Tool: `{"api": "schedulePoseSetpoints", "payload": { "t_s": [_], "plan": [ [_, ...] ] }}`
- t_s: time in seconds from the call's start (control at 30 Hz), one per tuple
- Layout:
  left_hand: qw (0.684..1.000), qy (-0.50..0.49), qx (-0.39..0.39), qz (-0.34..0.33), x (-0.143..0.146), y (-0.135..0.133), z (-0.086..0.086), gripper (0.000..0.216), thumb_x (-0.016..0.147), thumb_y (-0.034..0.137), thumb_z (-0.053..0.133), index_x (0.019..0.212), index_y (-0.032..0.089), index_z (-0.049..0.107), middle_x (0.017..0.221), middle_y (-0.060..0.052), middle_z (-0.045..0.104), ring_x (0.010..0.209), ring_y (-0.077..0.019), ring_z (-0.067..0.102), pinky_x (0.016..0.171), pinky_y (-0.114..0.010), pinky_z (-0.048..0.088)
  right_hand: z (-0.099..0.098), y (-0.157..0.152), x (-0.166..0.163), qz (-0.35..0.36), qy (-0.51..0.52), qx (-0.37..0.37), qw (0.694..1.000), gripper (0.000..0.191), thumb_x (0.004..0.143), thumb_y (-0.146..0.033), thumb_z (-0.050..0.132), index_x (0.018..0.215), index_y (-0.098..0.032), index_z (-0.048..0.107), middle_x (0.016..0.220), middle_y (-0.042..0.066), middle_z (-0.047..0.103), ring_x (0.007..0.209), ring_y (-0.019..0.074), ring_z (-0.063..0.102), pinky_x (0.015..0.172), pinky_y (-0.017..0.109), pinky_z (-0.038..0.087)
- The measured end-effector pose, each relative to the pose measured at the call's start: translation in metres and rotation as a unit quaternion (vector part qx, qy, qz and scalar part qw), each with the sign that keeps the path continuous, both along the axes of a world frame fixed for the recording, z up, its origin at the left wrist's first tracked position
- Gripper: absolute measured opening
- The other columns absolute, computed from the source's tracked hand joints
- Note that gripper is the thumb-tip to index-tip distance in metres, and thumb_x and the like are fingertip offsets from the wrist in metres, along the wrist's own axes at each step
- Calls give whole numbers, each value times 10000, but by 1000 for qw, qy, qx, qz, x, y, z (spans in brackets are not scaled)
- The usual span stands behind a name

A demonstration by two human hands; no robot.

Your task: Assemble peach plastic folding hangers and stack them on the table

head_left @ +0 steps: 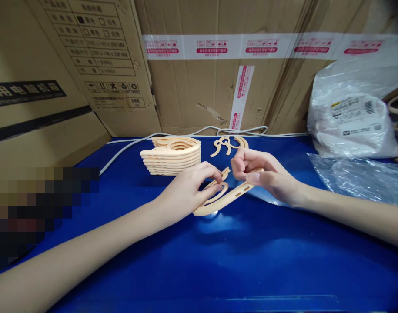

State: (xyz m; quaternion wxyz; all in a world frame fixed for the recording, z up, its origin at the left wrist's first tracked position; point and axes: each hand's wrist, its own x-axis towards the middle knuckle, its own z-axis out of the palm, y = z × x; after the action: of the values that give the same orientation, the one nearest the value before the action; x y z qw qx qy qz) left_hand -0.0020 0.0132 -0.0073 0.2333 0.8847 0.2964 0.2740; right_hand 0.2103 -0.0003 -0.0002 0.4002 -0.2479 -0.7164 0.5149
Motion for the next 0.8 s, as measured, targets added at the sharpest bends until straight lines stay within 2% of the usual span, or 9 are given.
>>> {"api": "schedulePoseSetpoints", "payload": {
  "t_s": [0.13, 0.23, 0.43, 0.57, 0.67, 0.73, 0.8],
  "plan": [
    [998, -10, -42, 34, -2, 1, -3, 114, 899, 263, 585, 990, 194, 592, 964, -9, 657, 885, -159, 618, 734, -275, 478, 9, -12, -4, 37, 1, -9, 999, 224, 774, -333, 619, 838, -202, 450, 697, -39, 410, 604, 107, 336, 535, 246, 256],
    [997, -27, -63, 27, -2, 3, -5, 132, 892, 215, 585, 1022, 193, 573, 984, -9, 660, 904, -154, 628, 740, -264, 487, 12, -20, -9, 55, 3, -26, 998, 204, 738, -273, 624, 831, -198, 458, 731, -25, 414, 643, 117, 348, 553, 249, 281],
    [999, 15, -2, 51, -3, 5, -5, 113, 894, 149, 542, 996, 188, 573, 966, -8, 650, 899, -155, 618, 760, -271, 460, 6, -25, -15, 84, 65, -115, 988, 193, 668, -172, 566, 846, -196, 495, 874, 26, 529, 825, 172, 515, 743, 328, 419],
    [998, 32, 29, 54, -4, 5, -4, 128, 902, 144, 512, 1009, 188, 568, 945, -15, 635, 884, -161, 607, 746, -276, 453, 1, -22, -17, 83, 88, -156, 980, 219, 638, -104, 517, 840, -189, 530, 916, 27, 574, 921, 188, 603, 862, 380, 455],
    [996, 50, 52, 54, -3, 5, -4, 141, 904, 134, 496, 1013, 184, 568, 968, -32, 631, 907, -175, 597, 758, -289, 454, -2, -19, -17, 54, 83, -141, 985, 112, 721, -117, 539, 812, -182, 548, 937, 37, 629, 927, 198, 643, 890, 399, 478],
    [994, 67, 73, 47, -3, 5, -5, 130, 916, 128, 471, 996, 172, 564, 990, -49, 626, 930, -185, 588, 784, -303, 455, -4, -17, -16, 4, 73, -117, 990, 26, 816, -154, 549, 819, -180, 551, 922, 37, 665, 878, 188, 670, 866, 385, 501],
    [992, 81, 93, 38, -2, 5, -6, 137, 934, 122, 438, 986, 159, 559, 1003, -62, 621, 945, -190, 580, 813, -316, 455, -6, -14, -15, -49, 67, -96, 992, 35, 879, -204, 551, 852, -182, 548, 871, 30, 691, 821, 178, 690, 808, 353, 525]
  ]
}}
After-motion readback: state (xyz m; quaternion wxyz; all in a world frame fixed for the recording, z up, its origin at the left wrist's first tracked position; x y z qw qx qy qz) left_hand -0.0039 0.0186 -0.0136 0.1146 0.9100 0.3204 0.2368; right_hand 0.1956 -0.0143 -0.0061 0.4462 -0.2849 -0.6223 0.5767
